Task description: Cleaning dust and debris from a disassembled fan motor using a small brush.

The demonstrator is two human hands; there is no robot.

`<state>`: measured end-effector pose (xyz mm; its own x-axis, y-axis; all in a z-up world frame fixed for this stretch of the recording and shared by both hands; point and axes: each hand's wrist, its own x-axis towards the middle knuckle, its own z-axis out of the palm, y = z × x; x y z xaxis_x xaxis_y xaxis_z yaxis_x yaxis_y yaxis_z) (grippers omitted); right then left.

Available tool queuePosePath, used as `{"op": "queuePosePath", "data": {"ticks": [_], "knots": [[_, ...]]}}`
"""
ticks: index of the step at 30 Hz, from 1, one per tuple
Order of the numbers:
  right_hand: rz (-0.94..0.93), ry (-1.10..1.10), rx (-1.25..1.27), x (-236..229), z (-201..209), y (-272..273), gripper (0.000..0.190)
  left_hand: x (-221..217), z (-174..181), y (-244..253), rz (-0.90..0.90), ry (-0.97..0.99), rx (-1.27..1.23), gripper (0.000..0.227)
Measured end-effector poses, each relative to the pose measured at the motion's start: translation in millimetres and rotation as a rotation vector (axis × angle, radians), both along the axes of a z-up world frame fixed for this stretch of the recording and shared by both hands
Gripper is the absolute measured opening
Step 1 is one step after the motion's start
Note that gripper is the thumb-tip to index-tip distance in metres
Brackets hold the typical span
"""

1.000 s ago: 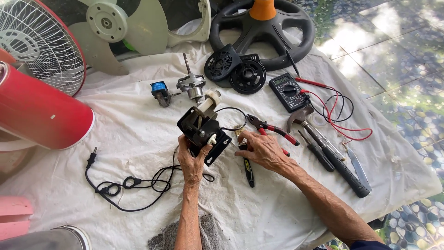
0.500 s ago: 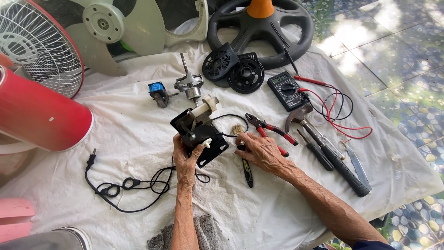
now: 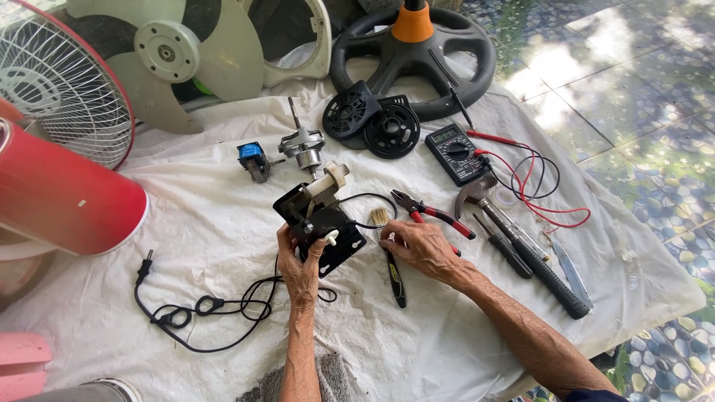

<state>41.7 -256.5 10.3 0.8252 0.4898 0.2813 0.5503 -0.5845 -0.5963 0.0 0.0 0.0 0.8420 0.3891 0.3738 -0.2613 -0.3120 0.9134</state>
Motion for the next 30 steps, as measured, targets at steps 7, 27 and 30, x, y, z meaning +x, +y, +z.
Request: {"op": "queuePosePath", "data": {"ticks": [7,27,30], "knots": [[-0.335,-0.039,0.146,22,30,-40,0.008,-1,2,-2,0.059,-0.004,0.005,0.052],[-0.657,-0.413,0.703,11,91,-100,0.006,-3,1,1,0.09,0.131,0.041,0.07],[-0.759,-0.371,0.879,3,99,-121,0.003,-1,3,-1,0.091,0.121,0.071,0.069]]}}
